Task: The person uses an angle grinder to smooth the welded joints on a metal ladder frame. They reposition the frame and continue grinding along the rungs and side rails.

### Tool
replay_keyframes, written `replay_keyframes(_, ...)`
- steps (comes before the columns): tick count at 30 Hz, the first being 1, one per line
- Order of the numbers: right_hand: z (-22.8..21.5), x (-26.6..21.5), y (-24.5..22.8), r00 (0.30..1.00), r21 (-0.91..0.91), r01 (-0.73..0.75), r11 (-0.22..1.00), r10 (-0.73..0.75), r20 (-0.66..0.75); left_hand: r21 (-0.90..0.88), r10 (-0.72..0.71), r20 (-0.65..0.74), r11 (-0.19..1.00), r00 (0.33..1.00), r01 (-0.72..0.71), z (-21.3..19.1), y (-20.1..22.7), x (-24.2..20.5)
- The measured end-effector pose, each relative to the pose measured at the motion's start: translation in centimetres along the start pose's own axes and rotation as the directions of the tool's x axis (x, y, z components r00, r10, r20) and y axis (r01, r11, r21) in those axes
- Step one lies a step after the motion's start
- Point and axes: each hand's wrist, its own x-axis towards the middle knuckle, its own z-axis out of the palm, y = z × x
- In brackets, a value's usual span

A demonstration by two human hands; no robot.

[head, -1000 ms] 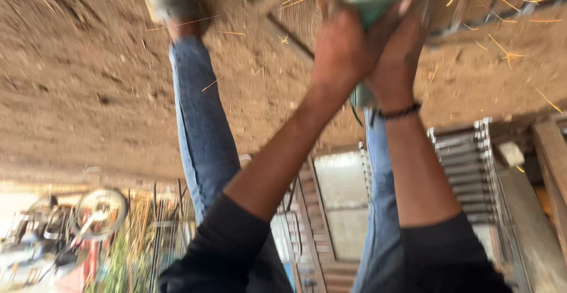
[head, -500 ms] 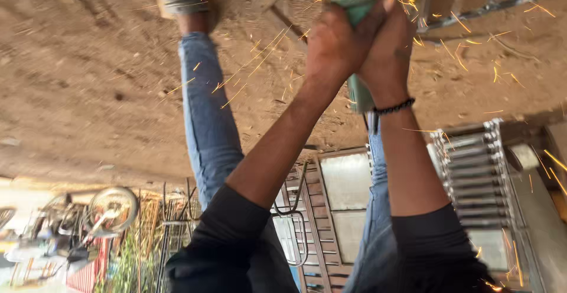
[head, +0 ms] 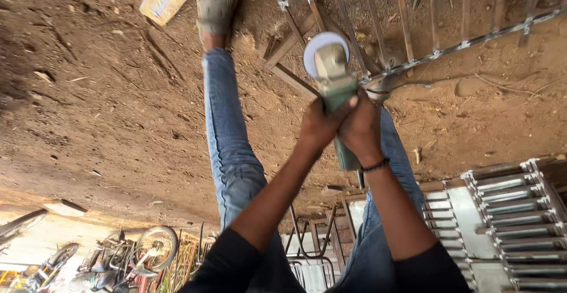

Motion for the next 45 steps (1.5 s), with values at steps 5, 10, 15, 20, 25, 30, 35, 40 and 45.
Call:
replay_keyframes(5,1.5,6.2,0.6,0.986,-0.031,0.150,0.988,-0.151,-0.068,0.074,0.080,0.020,0.994,0.997,-0.082,0.2,0.5,7.4)
replay_keyframes(10,2.3,8.6,0.5,0.944,-0.165,0.318,0.934,-0.327,-0.033,0.133,0.097,-0.100,0.988,0.990,-0.084,0.6,-0.1,9.6)
replay_keyframes(15,2.8,8.8,0.4,0.953,-0.216,0.298,0.930,-0.301,0.022,0.067,0.214,-0.216,0.977,0.953,-0.204,1.0,-0.7,9.7)
replay_keyframes(20,3.2,9.8,0.3,0.985,-0.196,0.171,0.966,-0.161,0.064,0.138,0.196,-0.206,0.976,0.959,-0.170,1.0,-0.8,11.0)
replay_keyframes(25,4.0,10.5,1.1,0.961,-0.274,0.275,0.922,-0.275,0.039,0.190,0.242,-0.200,0.960,0.950,-0.205,0.6,-1.1,12.2)
replay_keyframes(30,3.9,9.0,1.0,0.995,-0.282,0.102,0.954,-0.094,0.043,0.237,0.282,-0.207,0.943,0.937,-0.232,0.4,-0.8,10.4)
replay_keyframes(35,3.0,9.1,0.2,0.975,-0.148,0.209,0.967,-0.218,-0.045,0.219,0.250,-0.230,0.955,0.940,-0.201,1.0,1.5,9.6)
replay_keyframes(40,2.0,9.2,2.1,0.962,-0.131,0.235,0.963,-0.250,-0.111,0.198,0.228,-0.137,0.960,0.964,-0.199,2.9,1.5,10.6)
replay_keyframes(45,1.4,10.2,1.9,0.969,-0.088,0.216,0.972,-0.224,-0.100,0.267,0.256,-0.066,0.936,0.964,-0.230,3.3,1.4,11.9)
